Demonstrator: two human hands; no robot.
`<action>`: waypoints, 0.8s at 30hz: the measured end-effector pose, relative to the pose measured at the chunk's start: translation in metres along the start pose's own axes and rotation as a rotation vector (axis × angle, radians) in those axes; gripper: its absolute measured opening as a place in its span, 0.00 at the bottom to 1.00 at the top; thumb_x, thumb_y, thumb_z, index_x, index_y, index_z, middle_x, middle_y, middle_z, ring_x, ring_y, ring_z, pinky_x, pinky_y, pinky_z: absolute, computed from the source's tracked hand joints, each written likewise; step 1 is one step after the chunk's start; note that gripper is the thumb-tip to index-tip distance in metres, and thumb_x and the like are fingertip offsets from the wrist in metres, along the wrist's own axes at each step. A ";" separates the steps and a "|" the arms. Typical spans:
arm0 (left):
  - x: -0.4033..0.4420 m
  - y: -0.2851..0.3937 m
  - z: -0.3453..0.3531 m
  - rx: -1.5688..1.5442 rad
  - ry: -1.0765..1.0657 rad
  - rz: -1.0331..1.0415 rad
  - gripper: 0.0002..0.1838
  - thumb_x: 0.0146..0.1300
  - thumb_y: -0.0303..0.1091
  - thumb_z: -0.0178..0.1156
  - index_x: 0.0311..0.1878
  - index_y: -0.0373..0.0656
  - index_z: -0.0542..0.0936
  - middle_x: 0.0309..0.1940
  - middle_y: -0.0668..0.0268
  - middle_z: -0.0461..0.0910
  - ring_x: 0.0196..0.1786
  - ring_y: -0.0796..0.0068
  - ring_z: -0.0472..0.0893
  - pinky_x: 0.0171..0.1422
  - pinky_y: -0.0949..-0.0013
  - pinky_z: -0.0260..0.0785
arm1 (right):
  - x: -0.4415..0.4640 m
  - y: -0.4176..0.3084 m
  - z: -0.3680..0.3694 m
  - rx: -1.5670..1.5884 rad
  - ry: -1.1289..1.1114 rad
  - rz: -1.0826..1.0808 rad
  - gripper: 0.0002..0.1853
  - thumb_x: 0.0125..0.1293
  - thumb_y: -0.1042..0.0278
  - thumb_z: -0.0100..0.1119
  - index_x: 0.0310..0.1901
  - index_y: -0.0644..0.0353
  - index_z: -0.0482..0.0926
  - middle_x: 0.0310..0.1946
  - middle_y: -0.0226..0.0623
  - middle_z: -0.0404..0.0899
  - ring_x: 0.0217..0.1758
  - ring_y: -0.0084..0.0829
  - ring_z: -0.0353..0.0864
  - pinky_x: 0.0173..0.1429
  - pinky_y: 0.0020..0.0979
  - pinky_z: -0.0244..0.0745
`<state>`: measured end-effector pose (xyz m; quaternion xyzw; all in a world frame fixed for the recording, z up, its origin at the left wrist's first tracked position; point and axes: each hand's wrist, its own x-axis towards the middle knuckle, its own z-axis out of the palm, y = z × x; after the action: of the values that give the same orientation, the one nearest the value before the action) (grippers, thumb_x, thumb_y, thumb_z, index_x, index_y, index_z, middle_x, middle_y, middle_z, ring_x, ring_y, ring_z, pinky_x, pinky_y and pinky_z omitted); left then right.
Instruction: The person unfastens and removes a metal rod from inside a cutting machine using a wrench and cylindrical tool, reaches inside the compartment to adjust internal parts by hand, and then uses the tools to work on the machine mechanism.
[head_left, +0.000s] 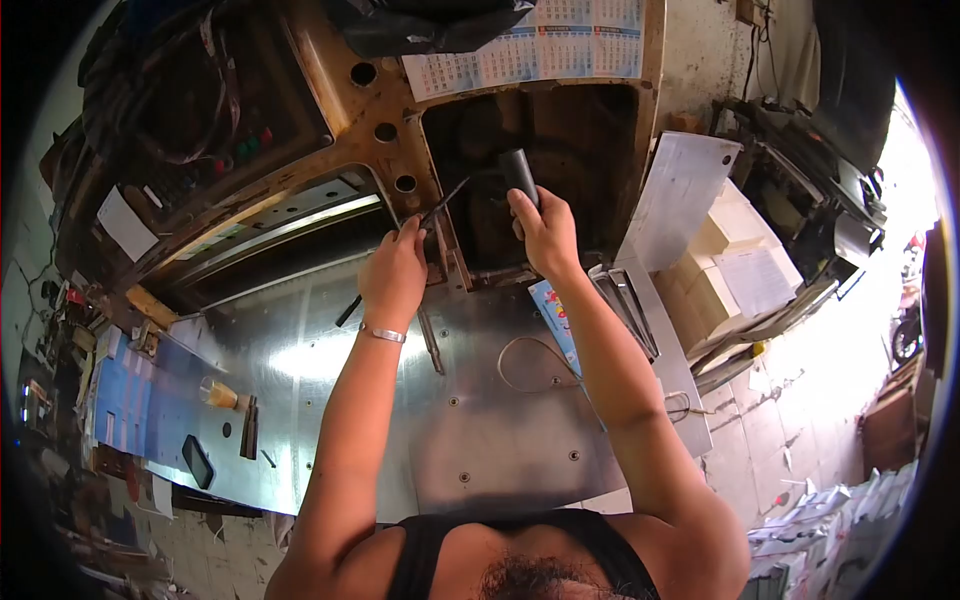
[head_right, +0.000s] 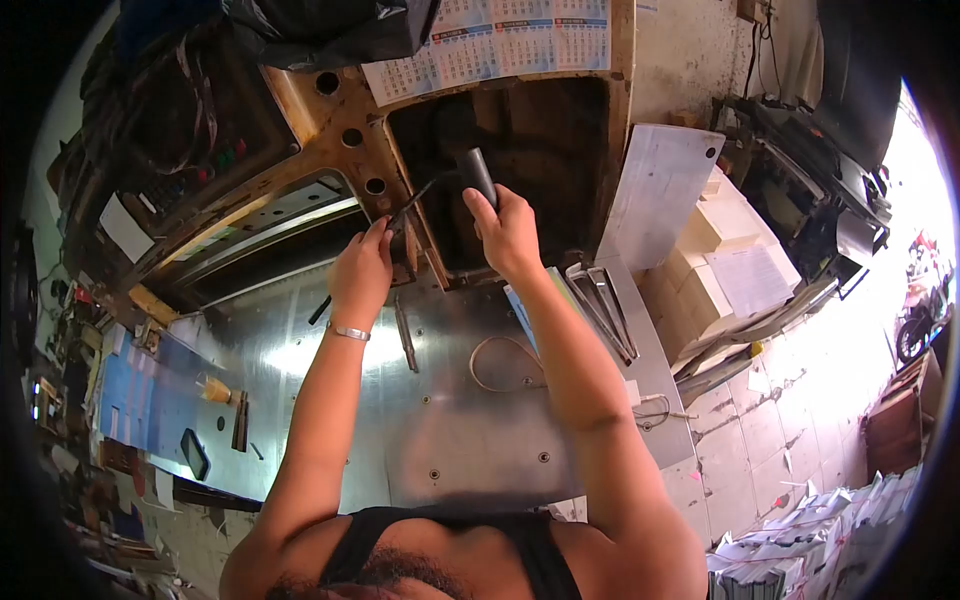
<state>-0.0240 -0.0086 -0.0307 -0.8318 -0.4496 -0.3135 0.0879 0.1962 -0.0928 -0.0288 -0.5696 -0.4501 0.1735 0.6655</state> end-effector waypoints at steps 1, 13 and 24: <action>0.005 0.003 0.001 0.002 0.016 0.003 0.16 0.80 0.45 0.51 0.62 0.55 0.83 0.42 0.58 0.87 0.42 0.48 0.87 0.43 0.50 0.80 | 0.001 -0.002 -0.002 0.049 0.055 -0.087 0.21 0.76 0.51 0.62 0.35 0.63 0.76 0.20 0.29 0.74 0.25 0.20 0.72 0.31 0.29 0.68; 0.006 -0.002 0.007 -0.034 0.048 0.061 0.16 0.79 0.43 0.52 0.61 0.52 0.84 0.40 0.55 0.87 0.42 0.48 0.87 0.44 0.50 0.81 | -0.027 -0.010 -0.024 0.342 0.082 -0.070 0.20 0.79 0.51 0.59 0.34 0.60 0.77 0.20 0.25 0.73 0.22 0.17 0.70 0.26 0.26 0.61; 0.037 0.023 -0.011 -0.170 -0.076 0.210 0.17 0.79 0.46 0.53 0.56 0.50 0.86 0.42 0.54 0.89 0.46 0.46 0.87 0.48 0.49 0.81 | -0.067 -0.020 -0.061 0.547 0.275 -0.179 0.23 0.80 0.45 0.56 0.37 0.60 0.76 0.23 0.28 0.73 0.21 0.17 0.68 0.24 0.23 0.56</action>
<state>0.0047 -0.0005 0.0032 -0.8900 -0.3349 -0.3078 0.0326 0.2036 -0.1854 -0.0340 -0.3460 -0.3410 0.1503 0.8611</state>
